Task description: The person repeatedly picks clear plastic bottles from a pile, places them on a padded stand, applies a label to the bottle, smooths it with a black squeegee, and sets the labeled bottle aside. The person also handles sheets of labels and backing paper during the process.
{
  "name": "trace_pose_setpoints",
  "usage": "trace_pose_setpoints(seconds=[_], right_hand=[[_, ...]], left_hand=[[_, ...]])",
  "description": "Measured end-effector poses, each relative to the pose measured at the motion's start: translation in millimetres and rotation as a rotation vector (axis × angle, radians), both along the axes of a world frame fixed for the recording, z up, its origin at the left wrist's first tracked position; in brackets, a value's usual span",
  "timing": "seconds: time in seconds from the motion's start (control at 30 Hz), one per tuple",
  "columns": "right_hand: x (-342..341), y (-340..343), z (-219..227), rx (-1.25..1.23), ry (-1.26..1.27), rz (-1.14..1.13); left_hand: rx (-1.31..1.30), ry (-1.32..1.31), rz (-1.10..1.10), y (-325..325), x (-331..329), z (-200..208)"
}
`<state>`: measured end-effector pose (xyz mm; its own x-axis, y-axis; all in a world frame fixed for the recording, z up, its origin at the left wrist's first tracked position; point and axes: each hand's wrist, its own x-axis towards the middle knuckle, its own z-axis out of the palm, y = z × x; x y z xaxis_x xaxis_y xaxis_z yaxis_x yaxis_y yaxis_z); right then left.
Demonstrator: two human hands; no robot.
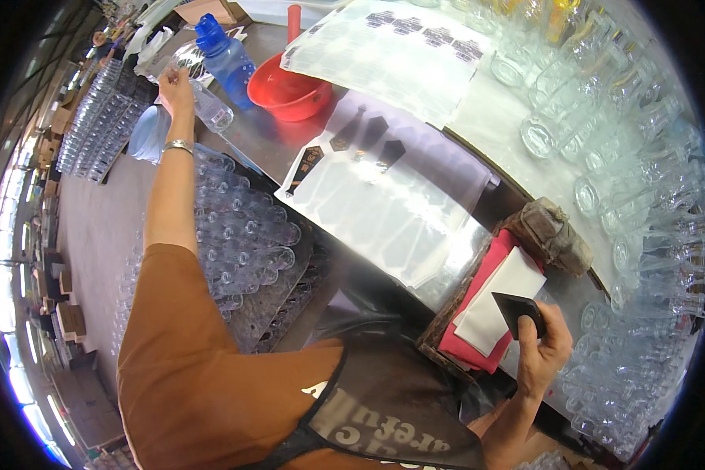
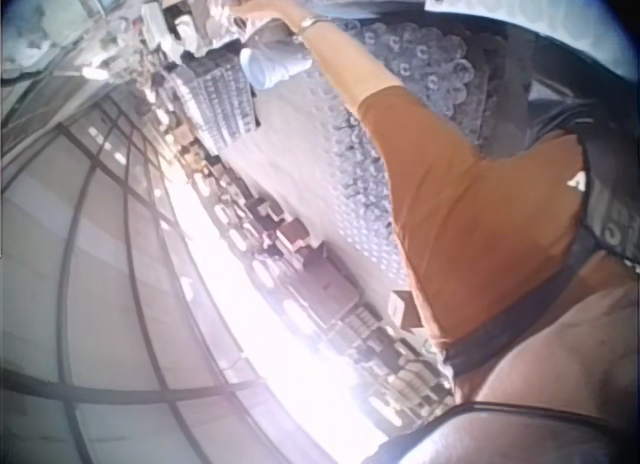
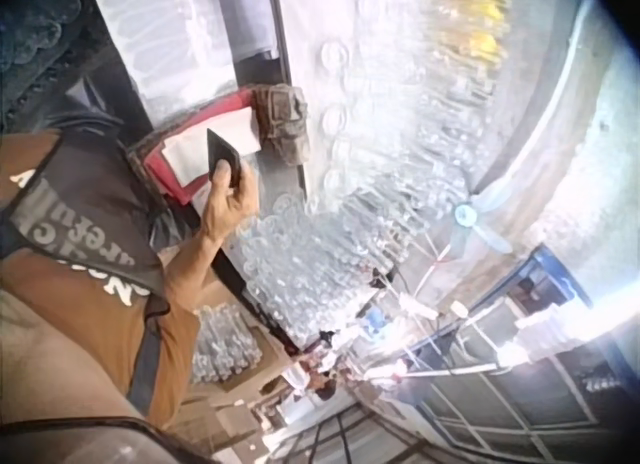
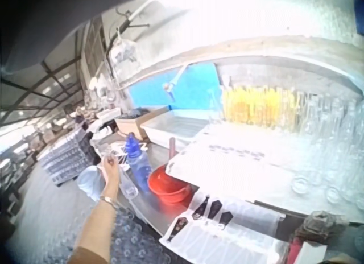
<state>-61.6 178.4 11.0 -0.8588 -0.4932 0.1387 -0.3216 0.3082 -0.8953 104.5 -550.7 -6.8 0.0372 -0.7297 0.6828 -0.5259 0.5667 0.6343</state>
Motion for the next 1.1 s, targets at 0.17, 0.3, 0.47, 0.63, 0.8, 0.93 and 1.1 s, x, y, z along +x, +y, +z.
trace_pose_setpoints(seconds=[0.17, 0.3, 0.47, 0.63, 0.8, 0.93, 1.1], right_hand=[[0, -3, -2, 0.0, -0.016, 0.016], [1, -1, -3, -0.002, -0.046, 0.009], [-1, 15, -4, 0.023, -0.02, -0.032], [-5, 25, 0, -0.025, -0.051, -0.031], [1, 29, 6, -0.062, 0.077, 0.025], [13, 53, -3, -0.086, -0.012, -0.06], [23, 69, -6, -0.214, -0.24, -0.268]], left_hand=[[0.103, -0.038, 0.099, -16, -2, 3], [0.091, -0.166, 0.166, -44, 9, 1], [-0.358, -0.077, 0.112, 10, 2, 13], [-0.099, 0.179, -0.819, 263, -158, 22], [0.082, 0.017, -1.083, 456, -267, 10], [0.136, 0.093, -0.94, 495, -312, -8], [0.162, 0.133, -1.026, 496, -278, 3]])
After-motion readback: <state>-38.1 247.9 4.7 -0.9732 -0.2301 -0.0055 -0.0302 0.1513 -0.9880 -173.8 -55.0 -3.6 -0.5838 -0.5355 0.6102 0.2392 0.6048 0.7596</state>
